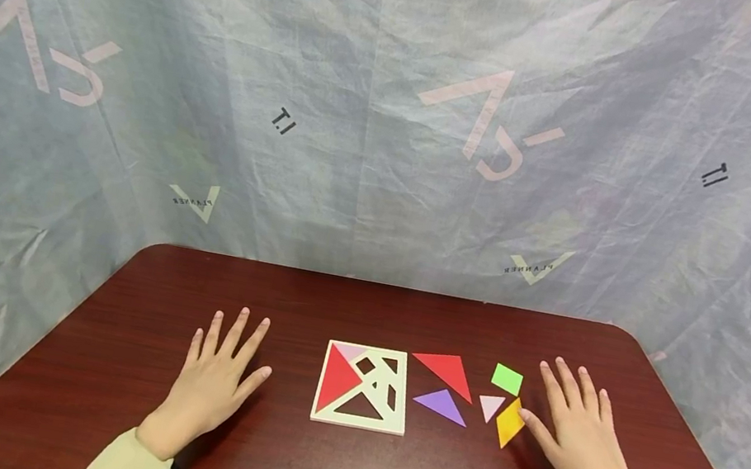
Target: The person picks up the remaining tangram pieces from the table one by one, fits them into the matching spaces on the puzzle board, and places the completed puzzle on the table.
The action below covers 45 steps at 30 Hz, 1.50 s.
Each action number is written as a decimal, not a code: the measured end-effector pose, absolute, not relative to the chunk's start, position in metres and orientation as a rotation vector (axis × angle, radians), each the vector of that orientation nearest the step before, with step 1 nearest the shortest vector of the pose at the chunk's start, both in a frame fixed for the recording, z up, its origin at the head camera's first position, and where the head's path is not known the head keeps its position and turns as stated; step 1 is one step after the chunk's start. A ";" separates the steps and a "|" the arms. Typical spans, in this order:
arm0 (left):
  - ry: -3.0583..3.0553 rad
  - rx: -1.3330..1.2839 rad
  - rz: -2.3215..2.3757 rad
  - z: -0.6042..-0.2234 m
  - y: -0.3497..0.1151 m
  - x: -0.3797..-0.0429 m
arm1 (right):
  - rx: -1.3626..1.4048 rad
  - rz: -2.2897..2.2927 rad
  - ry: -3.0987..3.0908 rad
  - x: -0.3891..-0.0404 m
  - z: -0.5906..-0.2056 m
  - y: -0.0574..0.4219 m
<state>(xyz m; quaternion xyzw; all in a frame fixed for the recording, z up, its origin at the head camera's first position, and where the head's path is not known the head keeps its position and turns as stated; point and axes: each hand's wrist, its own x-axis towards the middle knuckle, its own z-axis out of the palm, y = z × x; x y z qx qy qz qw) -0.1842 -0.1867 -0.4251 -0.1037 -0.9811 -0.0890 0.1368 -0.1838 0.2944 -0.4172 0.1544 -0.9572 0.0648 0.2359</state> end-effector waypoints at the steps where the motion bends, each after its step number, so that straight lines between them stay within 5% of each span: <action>1: -2.835 -0.305 -0.254 -0.425 -0.186 -0.184 | 0.430 0.183 -2.621 -0.184 -0.417 0.293; 45: -2.681 -0.470 -0.106 -0.430 -0.156 -0.207 | 0.647 0.153 -2.505 -0.222 -0.417 0.245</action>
